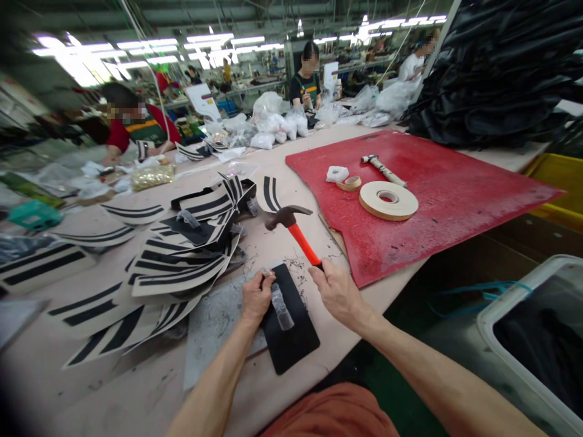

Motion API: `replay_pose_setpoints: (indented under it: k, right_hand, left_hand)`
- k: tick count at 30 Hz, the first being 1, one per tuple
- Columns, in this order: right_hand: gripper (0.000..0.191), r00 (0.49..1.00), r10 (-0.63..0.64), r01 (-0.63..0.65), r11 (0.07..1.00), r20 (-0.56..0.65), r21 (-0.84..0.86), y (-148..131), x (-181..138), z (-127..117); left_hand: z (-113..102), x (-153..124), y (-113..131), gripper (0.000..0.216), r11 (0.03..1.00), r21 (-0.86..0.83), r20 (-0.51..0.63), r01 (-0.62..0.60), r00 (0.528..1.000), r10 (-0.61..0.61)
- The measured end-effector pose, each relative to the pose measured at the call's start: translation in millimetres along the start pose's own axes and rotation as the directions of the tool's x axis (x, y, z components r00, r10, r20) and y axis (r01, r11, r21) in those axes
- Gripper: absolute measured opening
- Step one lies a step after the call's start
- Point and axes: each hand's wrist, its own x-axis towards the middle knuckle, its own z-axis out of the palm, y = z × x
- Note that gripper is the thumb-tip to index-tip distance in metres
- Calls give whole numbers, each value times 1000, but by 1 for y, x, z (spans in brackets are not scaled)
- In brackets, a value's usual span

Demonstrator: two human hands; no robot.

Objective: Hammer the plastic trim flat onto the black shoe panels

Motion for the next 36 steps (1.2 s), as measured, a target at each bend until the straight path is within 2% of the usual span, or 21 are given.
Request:
replay_pose_setpoints:
  k: [2,4,6,7,9,11,12,13,14,15,17,18,19,24,26,28,30,32,33,34,36]
  right_hand:
    - [30,977,-213,202,926,1,-319,-5,-5,-4]
    - [24,945,-290,326,764,155,-556,-11,-7,-11]
    - [21,910,-313,415,645,274,-642,-23,-4,-23]
    - [22,899,-349,433,631,263,-644,-33,-2,-30]
    - [26,885,-457,416,697,86,-584,-55,3,-45]
    - [29,842,-494,362,816,-218,-451,-70,6,-51]
    - [30,815,-475,341,856,-332,-389,-71,6,-50]
    - [30,806,-456,325,874,-379,-360,-68,5,-45]
    - [30,827,-446,316,872,-342,-373,-60,2,-39]
    - [30,868,-437,314,851,-235,-422,-50,-1,-30]
    - [27,938,-329,334,774,109,-537,-26,-8,-16]
    - [25,943,-239,331,748,232,-575,-16,-10,-11]
    - [24,942,-156,310,742,297,-595,-7,-11,-8]
    - [30,961,27,112,871,275,-478,25,2,-7]
    - [33,961,121,21,867,249,-498,42,8,-3]
    - [31,963,190,-45,809,189,-586,56,11,5]
    - [26,988,113,-15,750,106,-661,60,9,15]
    - [40,987,-124,162,738,104,-655,50,5,26]
    - [47,951,-265,304,722,158,-622,41,4,32]
    - [51,887,-391,458,688,245,-563,31,2,38]
    - [49,721,-535,691,595,439,-409,12,2,51]
  left_hand:
    - [0,0,0,15,1000,11,8,-1,1000,1]
    - [0,1,0,15,999,43,6,18,1000,-18]
    - [-1,1,0,16,998,62,10,29,999,-30]
    - [-1,1,0,16,998,55,15,27,1000,-28]
    - [-1,1,1,16,1000,14,21,8,1000,-8]
    - [-2,1,1,16,1000,-20,14,-6,1000,7]
    - [-2,1,1,16,1000,-23,8,-7,1000,7]
    - [-1,0,1,16,1000,-21,6,-6,1000,6]
    - [-1,0,0,16,1000,-14,9,-4,1000,4]
    - [-1,0,0,15,1000,-2,16,-2,1000,2]
    - [0,0,-2,16,1000,28,29,3,1000,-4]
    - [0,0,-3,17,999,43,34,6,999,-8]
    - [0,0,-4,17,999,52,34,11,999,-12]
    - [-1,-1,-3,16,999,-50,49,8,999,-6]
    - [-2,-1,-2,16,997,-78,58,12,998,-8]
    - [-2,-1,-1,17,997,-72,63,26,998,-21]
    - [-3,-1,-1,17,998,-58,65,36,997,-33]
    - [-4,-1,0,17,997,-57,62,48,997,-44]
    - [-4,-1,1,16,996,-65,60,54,997,-50]
    - [-5,-1,2,16,995,-78,60,64,996,-59]
    - [-6,0,3,16,989,-112,58,96,994,-90]
